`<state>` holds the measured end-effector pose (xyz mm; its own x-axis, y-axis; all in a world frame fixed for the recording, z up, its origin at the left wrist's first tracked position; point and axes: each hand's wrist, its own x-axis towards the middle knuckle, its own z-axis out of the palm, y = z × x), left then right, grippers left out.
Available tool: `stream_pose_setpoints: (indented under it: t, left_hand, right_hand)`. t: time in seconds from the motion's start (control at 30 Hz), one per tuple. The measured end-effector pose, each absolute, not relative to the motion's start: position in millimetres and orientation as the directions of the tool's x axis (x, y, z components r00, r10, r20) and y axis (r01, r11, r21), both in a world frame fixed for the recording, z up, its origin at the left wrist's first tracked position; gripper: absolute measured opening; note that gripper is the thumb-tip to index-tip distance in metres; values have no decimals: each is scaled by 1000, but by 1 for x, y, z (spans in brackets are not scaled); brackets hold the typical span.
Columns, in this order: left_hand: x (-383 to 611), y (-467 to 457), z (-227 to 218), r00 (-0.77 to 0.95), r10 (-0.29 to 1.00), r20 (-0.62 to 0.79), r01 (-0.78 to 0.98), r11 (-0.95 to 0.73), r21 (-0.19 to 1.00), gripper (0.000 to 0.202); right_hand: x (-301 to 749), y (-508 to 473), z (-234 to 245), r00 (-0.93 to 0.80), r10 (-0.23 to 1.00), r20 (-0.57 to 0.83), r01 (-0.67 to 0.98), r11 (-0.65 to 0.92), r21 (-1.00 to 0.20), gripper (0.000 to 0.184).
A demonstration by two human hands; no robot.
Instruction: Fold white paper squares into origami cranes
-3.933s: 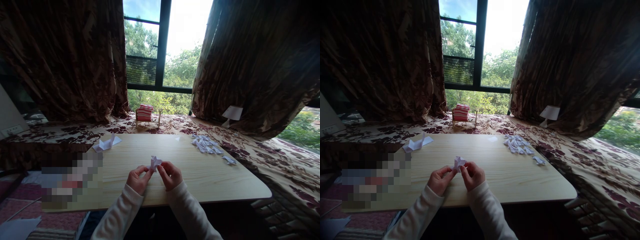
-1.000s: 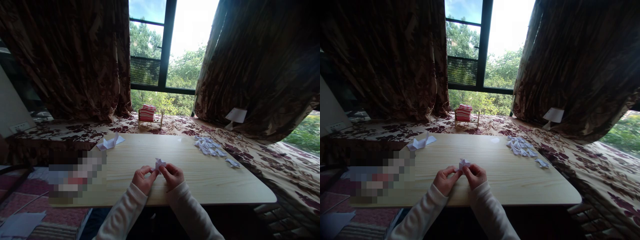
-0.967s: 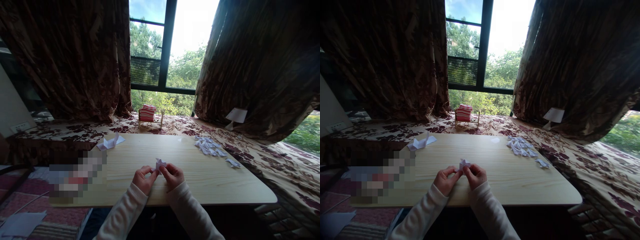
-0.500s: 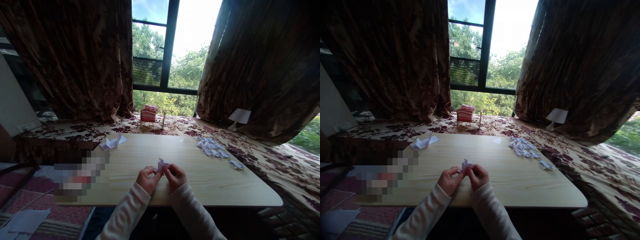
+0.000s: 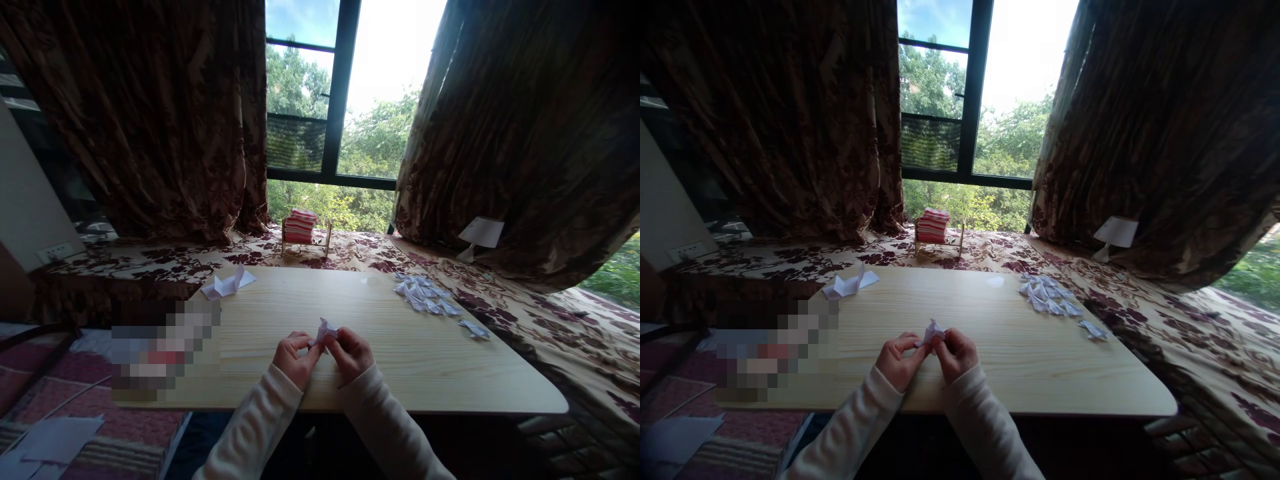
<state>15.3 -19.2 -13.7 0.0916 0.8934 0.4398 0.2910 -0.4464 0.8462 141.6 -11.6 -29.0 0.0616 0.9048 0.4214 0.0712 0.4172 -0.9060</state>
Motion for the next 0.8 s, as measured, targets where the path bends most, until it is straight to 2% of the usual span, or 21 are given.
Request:
stream_pose_setpoints:
  t: [0.17, 0.4, 0.53, 0.8]
  left_hand:
    - [14, -18, -16, 70, 920, 386, 302, -389, 870, 20]
    - [13, -17, -14, 112, 919, 379, 298, -395, 869, 22]
    - [15, -16, -15, 161, 902, 401, 292, -431, 854, 21]
    - [15, -16, -13, 180, 901, 395, 283, -432, 856, 24]
  right_hand:
    - [147, -7, -33, 123, 894, 431, 114, 419, -901, 34]
    - [155, -9, -30, 252, 804, 539, 135, 523, -842, 22]
    - [151, -8, -30, 246, 768, 592, 119, 582, -805, 20]
    - [152, 0, -39, 234, 764, 602, 81, 601, -795, 16]
